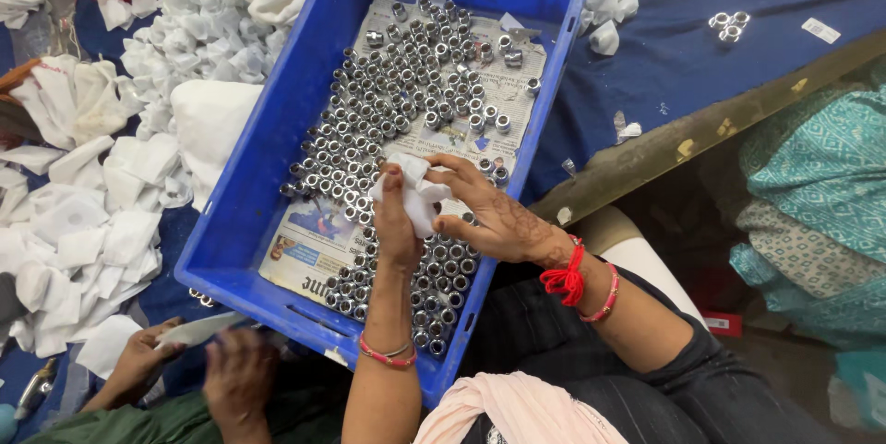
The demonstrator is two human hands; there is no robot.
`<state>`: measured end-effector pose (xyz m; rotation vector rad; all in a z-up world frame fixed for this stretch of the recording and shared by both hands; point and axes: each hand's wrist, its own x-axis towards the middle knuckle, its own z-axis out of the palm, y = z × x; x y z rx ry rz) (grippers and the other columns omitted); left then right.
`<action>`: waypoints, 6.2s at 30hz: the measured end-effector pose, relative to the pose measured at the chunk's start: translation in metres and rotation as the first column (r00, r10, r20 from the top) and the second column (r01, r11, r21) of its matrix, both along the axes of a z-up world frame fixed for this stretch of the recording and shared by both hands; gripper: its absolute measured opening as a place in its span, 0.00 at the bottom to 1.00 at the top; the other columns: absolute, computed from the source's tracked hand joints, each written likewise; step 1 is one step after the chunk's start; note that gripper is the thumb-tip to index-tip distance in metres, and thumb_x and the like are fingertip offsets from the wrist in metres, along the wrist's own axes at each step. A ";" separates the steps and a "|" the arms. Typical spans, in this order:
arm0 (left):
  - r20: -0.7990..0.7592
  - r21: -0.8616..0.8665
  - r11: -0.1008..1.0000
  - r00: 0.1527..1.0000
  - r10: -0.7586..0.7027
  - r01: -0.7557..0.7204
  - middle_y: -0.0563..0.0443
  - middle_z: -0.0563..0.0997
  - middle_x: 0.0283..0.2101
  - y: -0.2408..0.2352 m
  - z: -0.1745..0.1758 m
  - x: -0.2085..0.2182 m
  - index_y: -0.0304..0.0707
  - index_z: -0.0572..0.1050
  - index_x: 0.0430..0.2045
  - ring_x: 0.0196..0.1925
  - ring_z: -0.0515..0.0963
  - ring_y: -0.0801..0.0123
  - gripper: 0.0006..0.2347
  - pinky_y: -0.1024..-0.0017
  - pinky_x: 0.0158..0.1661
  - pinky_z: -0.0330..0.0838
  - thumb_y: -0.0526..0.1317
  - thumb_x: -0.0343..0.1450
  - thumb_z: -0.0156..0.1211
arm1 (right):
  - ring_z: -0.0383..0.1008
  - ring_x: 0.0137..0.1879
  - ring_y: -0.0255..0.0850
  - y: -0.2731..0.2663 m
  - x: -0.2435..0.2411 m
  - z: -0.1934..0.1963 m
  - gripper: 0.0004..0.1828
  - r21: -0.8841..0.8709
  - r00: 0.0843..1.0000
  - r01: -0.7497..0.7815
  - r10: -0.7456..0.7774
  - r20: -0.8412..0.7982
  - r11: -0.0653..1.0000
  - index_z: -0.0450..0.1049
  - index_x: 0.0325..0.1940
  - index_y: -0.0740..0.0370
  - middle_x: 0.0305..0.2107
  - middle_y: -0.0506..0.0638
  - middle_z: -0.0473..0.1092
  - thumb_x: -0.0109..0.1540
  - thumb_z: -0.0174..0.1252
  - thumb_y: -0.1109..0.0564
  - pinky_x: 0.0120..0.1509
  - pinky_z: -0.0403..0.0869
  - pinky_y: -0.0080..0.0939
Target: The person wraps small metal components in pieces of white tissue paper. They select metal parts from a blue bin, place each one on a sheet of tissue paper, and fold the paper around the object.
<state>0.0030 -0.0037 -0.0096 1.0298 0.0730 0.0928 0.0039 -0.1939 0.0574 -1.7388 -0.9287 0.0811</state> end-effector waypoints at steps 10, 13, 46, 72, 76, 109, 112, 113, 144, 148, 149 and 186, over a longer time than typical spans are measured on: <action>0.110 0.442 0.897 0.994 -0.024 -0.027 0.50 0.77 0.40 -0.022 0.033 -0.013 0.37 0.68 0.57 0.35 0.74 0.75 0.16 0.76 0.33 0.71 0.46 0.78 0.48 | 0.79 0.50 0.39 -0.006 0.019 -0.021 0.13 0.181 0.937 0.323 -0.287 -0.199 0.929 0.78 0.49 0.67 0.46 0.52 0.75 0.60 0.65 0.64 0.52 0.80 0.35; 0.180 0.453 0.891 0.982 -0.058 -0.030 0.50 0.76 0.43 -0.020 0.028 -0.015 0.33 0.71 0.56 0.40 0.73 0.75 0.14 0.76 0.39 0.70 0.44 0.81 0.48 | 0.76 0.45 0.36 -0.004 0.018 -0.025 0.11 0.239 0.867 0.378 -0.251 -0.431 0.895 0.76 0.47 0.67 0.39 0.53 0.76 0.61 0.68 0.65 0.49 0.76 0.36; 0.082 0.476 0.879 0.996 -0.041 -0.004 0.49 0.77 0.38 -0.032 0.023 -0.018 0.38 0.67 0.54 0.36 0.76 0.73 0.14 0.74 0.37 0.71 0.46 0.78 0.51 | 0.74 0.49 0.38 0.018 0.026 0.015 0.19 -0.056 0.881 0.472 -0.473 -0.012 0.880 0.74 0.48 0.62 0.41 0.52 0.68 0.54 0.66 0.66 0.46 0.80 0.34; -0.131 -0.433 0.769 0.877 0.461 -0.469 0.54 0.73 0.26 0.039 0.012 0.015 0.44 0.69 0.34 0.25 0.73 0.71 0.09 0.72 0.24 0.66 0.48 0.77 0.51 | 0.77 0.63 0.46 0.102 0.121 0.108 0.27 0.347 0.974 -0.094 0.158 -0.161 0.933 0.59 0.71 0.62 0.63 0.56 0.63 0.69 0.55 0.56 0.65 0.81 0.44; -0.153 -0.467 0.759 0.887 0.435 -0.453 0.53 0.75 0.28 0.037 0.010 0.018 0.43 0.69 0.35 0.29 0.76 0.69 0.09 0.70 0.29 0.71 0.48 0.76 0.51 | 0.78 0.63 0.45 0.095 0.084 0.065 0.22 0.072 0.988 -0.092 0.100 -0.122 0.993 0.69 0.65 0.64 0.61 0.55 0.70 0.68 0.58 0.56 0.67 0.79 0.42; 0.074 -0.391 0.913 0.985 0.159 -0.118 0.50 0.76 0.39 0.020 0.001 0.020 0.41 0.67 0.39 0.44 0.78 0.66 0.18 0.68 0.48 0.77 0.18 0.63 0.59 | 0.75 0.53 0.36 0.054 0.045 -0.057 0.10 0.622 0.801 0.388 0.084 -0.592 0.680 0.70 0.46 0.64 0.45 0.51 0.73 0.65 0.58 0.72 0.60 0.77 0.36; 0.043 -0.364 0.930 0.997 0.067 -0.047 0.48 0.76 0.41 0.018 0.008 0.017 0.40 0.67 0.39 0.48 0.79 0.65 0.18 0.63 0.50 0.80 0.18 0.62 0.56 | 0.75 0.51 0.36 0.054 0.048 -0.059 0.09 0.667 0.781 0.446 0.105 -0.616 0.596 0.70 0.45 0.63 0.45 0.51 0.74 0.66 0.58 0.72 0.57 0.77 0.35; 0.010 -0.361 0.932 0.999 0.046 -0.039 0.48 0.76 0.42 0.017 0.012 0.015 0.39 0.67 0.39 0.49 0.80 0.64 0.16 0.61 0.51 0.80 0.19 0.63 0.56 | 0.75 0.50 0.36 0.053 0.050 -0.057 0.09 0.681 0.774 0.465 0.112 -0.623 0.566 0.70 0.45 0.63 0.45 0.51 0.74 0.66 0.58 0.72 0.55 0.76 0.35; 0.041 0.535 0.845 0.999 0.007 -0.028 0.56 0.83 0.37 -0.007 0.021 0.000 0.34 0.76 0.48 0.35 0.82 0.78 0.22 0.82 0.37 0.78 0.46 0.64 0.74 | 0.76 0.49 0.34 0.036 0.055 -0.032 0.10 0.425 0.848 0.439 -0.209 -0.486 0.792 0.70 0.51 0.64 0.44 0.51 0.74 0.66 0.55 0.65 0.54 0.77 0.33; 0.056 0.621 0.745 0.962 0.267 -0.243 0.49 0.77 0.40 0.001 -0.006 0.006 0.31 0.81 0.40 0.36 0.79 0.74 0.13 0.77 0.36 0.75 0.41 0.68 0.75 | 0.75 0.50 0.33 0.034 0.052 -0.028 0.10 0.427 0.851 0.401 -0.158 -0.500 0.810 0.69 0.55 0.66 0.45 0.50 0.73 0.69 0.56 0.63 0.55 0.77 0.32; 0.015 0.482 0.846 0.968 0.252 -0.228 0.50 0.79 0.38 0.002 -0.008 0.008 0.31 0.80 0.39 0.34 0.78 0.75 0.13 0.78 0.34 0.74 0.41 0.68 0.73 | 0.74 0.49 0.33 0.033 0.053 -0.027 0.11 0.426 0.835 0.412 -0.146 -0.531 0.806 0.68 0.55 0.66 0.45 0.50 0.72 0.69 0.56 0.62 0.53 0.77 0.31; -0.031 0.268 0.963 0.999 0.033 -0.023 0.49 0.82 0.35 -0.014 0.004 0.012 0.33 0.78 0.46 0.30 0.76 0.71 0.13 0.75 0.28 0.69 0.32 0.68 0.68 | 0.75 0.37 0.37 0.075 0.063 -0.053 0.20 0.532 0.661 0.611 -0.008 -0.751 0.585 0.75 0.49 0.67 0.35 0.50 0.76 0.63 0.70 0.50 0.40 0.75 0.38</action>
